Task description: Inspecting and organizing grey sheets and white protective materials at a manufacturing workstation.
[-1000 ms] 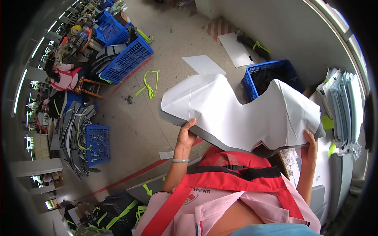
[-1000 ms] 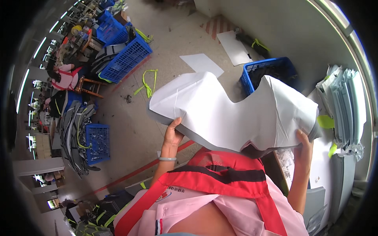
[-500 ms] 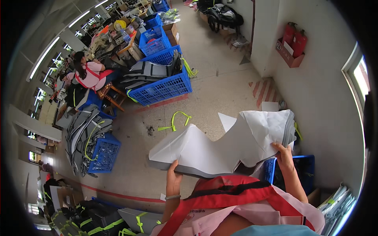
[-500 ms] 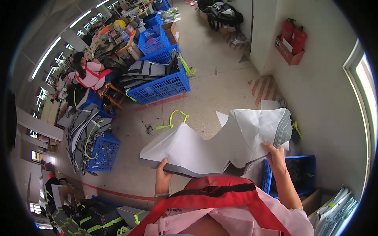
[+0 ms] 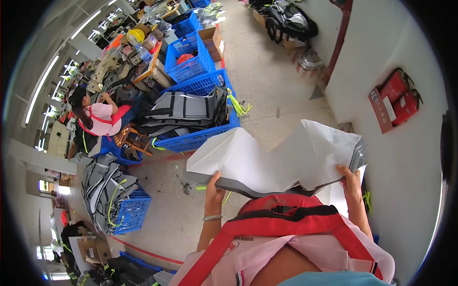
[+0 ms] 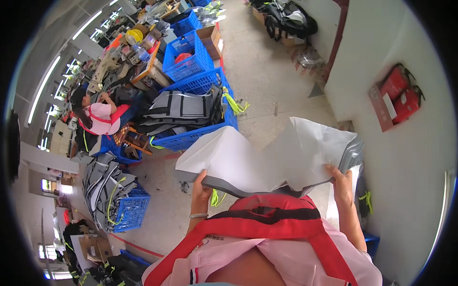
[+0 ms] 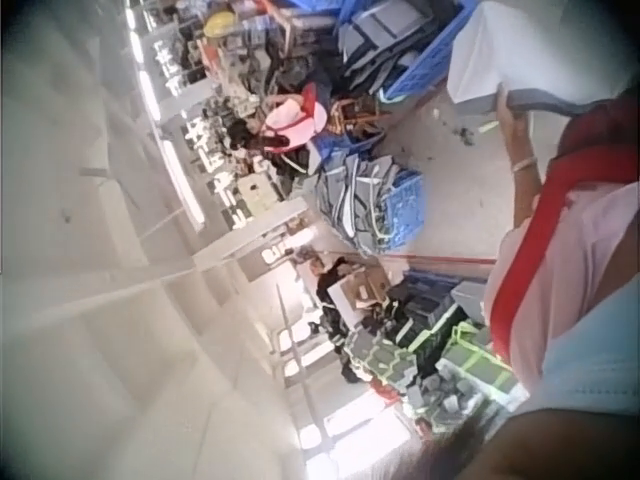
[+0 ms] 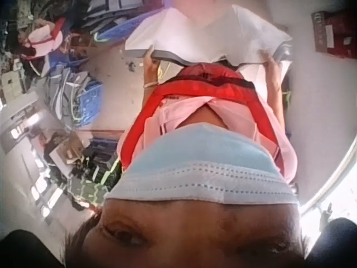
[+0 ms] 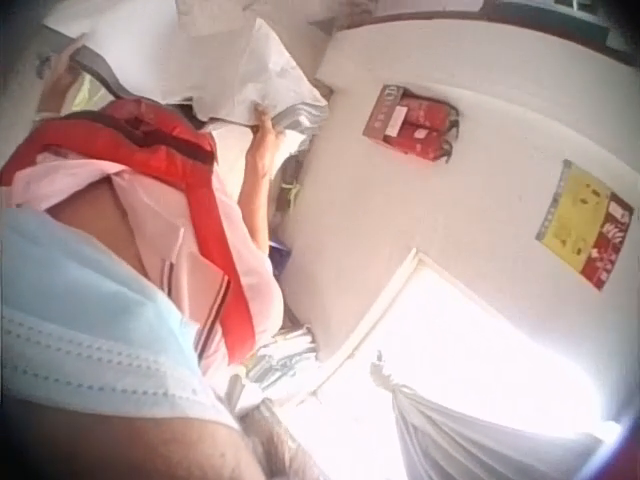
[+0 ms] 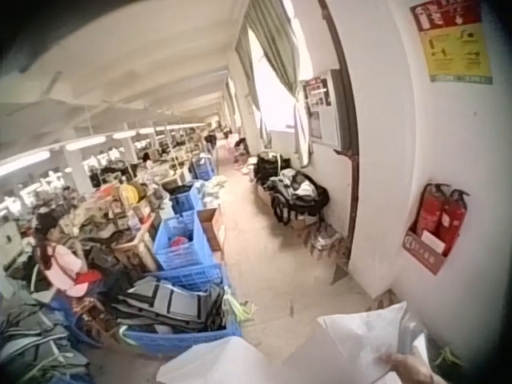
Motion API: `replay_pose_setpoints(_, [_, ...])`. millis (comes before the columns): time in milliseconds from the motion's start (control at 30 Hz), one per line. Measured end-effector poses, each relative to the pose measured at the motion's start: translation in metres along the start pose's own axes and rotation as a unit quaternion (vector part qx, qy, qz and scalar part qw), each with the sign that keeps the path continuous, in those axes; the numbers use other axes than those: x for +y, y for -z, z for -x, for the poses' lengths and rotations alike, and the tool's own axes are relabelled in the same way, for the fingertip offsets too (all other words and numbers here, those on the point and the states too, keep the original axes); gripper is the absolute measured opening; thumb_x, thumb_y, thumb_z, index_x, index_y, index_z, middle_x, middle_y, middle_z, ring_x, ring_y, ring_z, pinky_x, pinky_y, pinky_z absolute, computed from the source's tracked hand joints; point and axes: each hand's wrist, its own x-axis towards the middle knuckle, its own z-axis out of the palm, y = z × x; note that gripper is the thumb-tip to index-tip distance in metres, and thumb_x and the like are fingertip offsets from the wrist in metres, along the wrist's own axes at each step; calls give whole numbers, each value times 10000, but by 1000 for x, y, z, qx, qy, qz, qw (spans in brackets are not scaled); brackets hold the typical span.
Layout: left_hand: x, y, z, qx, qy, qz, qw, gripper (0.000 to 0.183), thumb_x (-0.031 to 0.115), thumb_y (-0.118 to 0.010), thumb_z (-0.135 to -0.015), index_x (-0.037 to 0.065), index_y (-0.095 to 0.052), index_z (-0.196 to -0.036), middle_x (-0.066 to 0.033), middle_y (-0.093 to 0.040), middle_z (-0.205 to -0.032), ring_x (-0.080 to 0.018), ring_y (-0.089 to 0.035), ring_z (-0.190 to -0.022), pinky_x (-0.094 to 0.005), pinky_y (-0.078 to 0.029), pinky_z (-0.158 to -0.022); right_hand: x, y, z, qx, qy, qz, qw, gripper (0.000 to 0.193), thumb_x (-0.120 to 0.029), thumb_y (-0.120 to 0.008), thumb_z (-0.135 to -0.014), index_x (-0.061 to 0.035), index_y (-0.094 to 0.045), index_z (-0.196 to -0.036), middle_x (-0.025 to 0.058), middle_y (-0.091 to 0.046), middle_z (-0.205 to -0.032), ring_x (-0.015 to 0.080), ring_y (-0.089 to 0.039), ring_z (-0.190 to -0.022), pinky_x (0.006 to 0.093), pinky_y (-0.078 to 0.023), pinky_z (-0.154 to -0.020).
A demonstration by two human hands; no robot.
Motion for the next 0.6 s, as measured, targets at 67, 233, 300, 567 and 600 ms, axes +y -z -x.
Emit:
replay_pose_setpoints(67, [8,-30,-59,26,-13,-22,999,416,154,-626,-921,-43,-553,-1279,-159,-655,-1205,-303,-643,-1114,-436,-510,-1005,-21,-26,-66,-1,21,-35,999,247,-156,-722,-818,35,-691,-973,68,-699,-873,168,-676,-809,286,-486,-661])
replay_pose_setpoints(233, [43,-133,-173,50,-97,33,993,492,79,-718,-846,-6,-541,-1297,-130,-640,-1224,-276,-636,-1123,-402,-517,-1015,-83,-91,-248,-7,7,-16,1000,263,-173,-678,-847,60,-700,-965,78,-676,-844,168,-640,-726,294,-497,-600])
replay_pose_setpoints(300, [60,-147,-207,76,-85,52,992,486,77,-720,-846,-3,-544,-1292,-127,-641,-1223,-275,-637,-1123,-399,-520,-1012,-130,-126,-298,-38,-55,42,997,256,-146,-673,-847,63,-682,-994,88,-666,-865,186,-639,-730,293,-516,-595])
replay_pose_setpoints(567, [124,-238,-463,89,-60,87,990,433,113,-721,-861,-20,-570,-1245,-113,-670,-1121,-248,-663,-1009,-400,-544,-928,-182,-233,-553,-121,3,7,993,534,-116,-675,-860,8,-499,-1349,99,-604,-1228,219,-610,-1080,379,-507,-904])
replay_pose_setpoints(600, [138,-255,-494,77,-43,107,990,424,111,-726,-858,-19,-575,-1233,-109,-672,-1102,-241,-666,-988,-396,-549,-907,-197,-244,-579,-120,-9,9,993,574,-127,-674,-861,-13,-467,-1384,103,-581,-1269,225,-591,-1123,380,-492,-940])
